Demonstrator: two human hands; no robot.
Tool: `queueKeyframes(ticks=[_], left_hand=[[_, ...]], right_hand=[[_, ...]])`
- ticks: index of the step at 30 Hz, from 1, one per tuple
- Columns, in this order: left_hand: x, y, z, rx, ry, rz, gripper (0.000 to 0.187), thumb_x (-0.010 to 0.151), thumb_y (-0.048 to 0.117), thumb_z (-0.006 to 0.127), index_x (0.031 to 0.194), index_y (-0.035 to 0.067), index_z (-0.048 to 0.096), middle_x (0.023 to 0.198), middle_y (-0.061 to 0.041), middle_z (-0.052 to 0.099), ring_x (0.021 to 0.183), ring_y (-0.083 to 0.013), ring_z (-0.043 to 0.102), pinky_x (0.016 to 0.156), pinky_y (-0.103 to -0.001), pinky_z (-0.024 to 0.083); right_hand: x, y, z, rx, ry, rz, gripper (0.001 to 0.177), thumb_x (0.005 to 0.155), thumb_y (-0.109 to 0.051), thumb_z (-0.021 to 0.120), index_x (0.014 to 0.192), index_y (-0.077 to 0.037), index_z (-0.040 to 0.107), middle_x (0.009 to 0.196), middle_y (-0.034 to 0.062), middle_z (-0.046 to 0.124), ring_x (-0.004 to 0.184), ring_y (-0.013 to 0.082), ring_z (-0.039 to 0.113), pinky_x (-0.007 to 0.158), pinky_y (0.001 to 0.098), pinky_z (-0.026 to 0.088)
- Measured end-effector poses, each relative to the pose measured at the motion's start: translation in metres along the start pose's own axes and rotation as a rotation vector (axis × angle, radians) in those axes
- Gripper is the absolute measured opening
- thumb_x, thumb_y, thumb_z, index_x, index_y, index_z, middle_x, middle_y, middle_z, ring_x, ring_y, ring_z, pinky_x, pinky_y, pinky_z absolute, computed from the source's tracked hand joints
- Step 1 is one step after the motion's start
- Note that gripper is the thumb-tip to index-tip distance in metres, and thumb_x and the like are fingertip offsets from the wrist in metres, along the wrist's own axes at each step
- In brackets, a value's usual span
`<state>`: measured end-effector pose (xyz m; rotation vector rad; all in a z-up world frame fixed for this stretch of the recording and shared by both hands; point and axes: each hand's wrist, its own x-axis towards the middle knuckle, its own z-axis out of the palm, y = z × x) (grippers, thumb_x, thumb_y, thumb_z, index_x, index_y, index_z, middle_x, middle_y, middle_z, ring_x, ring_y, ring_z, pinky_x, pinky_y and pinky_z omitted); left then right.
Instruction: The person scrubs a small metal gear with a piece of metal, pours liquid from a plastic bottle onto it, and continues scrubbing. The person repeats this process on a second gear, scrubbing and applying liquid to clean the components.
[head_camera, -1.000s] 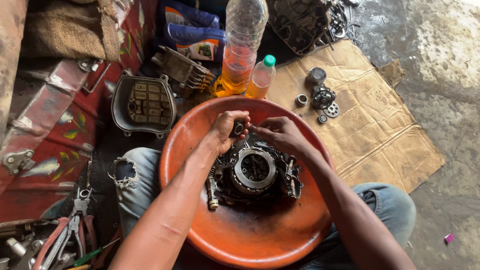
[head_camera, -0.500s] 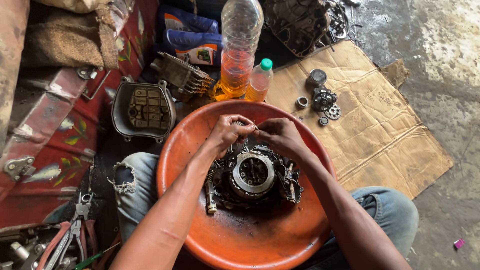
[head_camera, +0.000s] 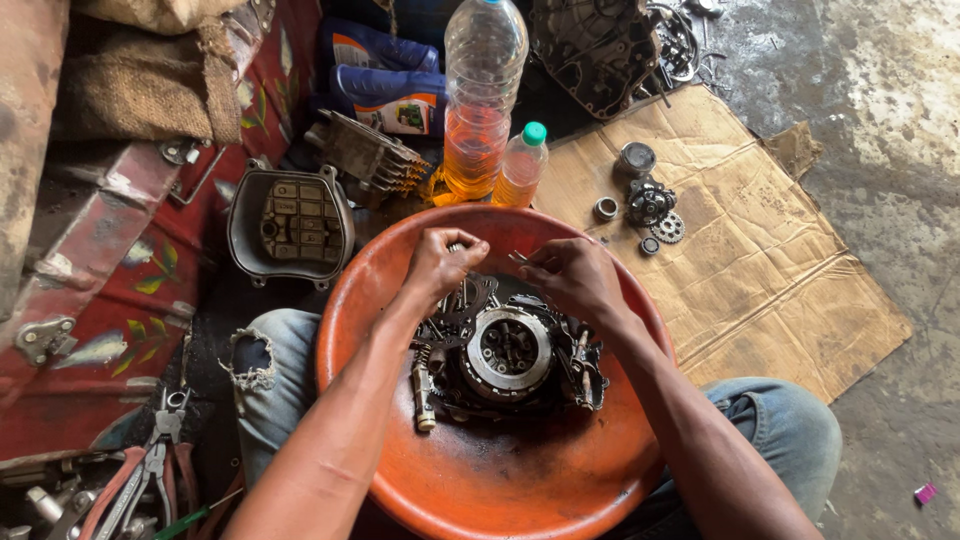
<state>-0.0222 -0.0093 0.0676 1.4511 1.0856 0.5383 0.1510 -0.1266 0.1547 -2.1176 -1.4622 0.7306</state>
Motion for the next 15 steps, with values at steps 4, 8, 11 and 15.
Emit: queueKeyframes(ticks=[4, 8, 11, 15], left_hand=[[-0.011, 0.009, 0.017, 0.145, -0.036, 0.234, 0.026, 0.081, 0.030, 0.083, 0.092, 0.008, 0.080, 0.082, -0.010, 0.079, 0.071, -0.0167, 0.071, 0.066, -0.034, 0.057], [-0.018, 0.013, 0.023, 0.290, 0.031, 0.343, 0.023, 0.088, 0.030, 0.076, 0.090, 0.007, 0.080, 0.086, -0.013, 0.079, 0.074, -0.0226, 0.076, 0.073, -0.036, 0.059], [-0.015, 0.012, 0.016, 0.267, 0.034, 0.439, 0.022, 0.088, 0.027, 0.072, 0.088, 0.006, 0.079, 0.086, -0.014, 0.079, 0.075, -0.0258, 0.077, 0.074, -0.038, 0.060], [-0.011, 0.003, 0.009, 0.396, 0.087, 0.611, 0.021, 0.091, 0.022, 0.070, 0.087, 0.004, 0.078, 0.089, -0.017, 0.077, 0.079, -0.0300, 0.074, 0.074, -0.042, 0.059]], right_hand=[[0.002, 0.002, 0.005, -0.069, 0.086, -0.111, 0.017, 0.083, -0.027, 0.081, 0.093, -0.013, 0.082, 0.086, 0.0051, 0.081, 0.074, 0.0143, 0.077, 0.069, 0.0315, 0.059], [-0.001, 0.000, 0.018, -0.147, 0.075, -0.060, 0.017, 0.084, -0.025, 0.079, 0.097, -0.015, 0.081, 0.090, 0.0095, 0.079, 0.079, 0.0210, 0.077, 0.074, 0.0366, 0.060], [-0.001, -0.002, 0.022, -0.139, 0.073, -0.086, 0.017, 0.084, -0.025, 0.079, 0.096, -0.014, 0.080, 0.090, 0.0101, 0.079, 0.081, 0.0220, 0.078, 0.075, 0.0373, 0.061], [0.006, 0.002, 0.017, -0.199, 0.043, -0.041, 0.013, 0.087, -0.022, 0.073, 0.097, -0.017, 0.080, 0.093, 0.0076, 0.080, 0.082, 0.0226, 0.078, 0.079, 0.0390, 0.061]])
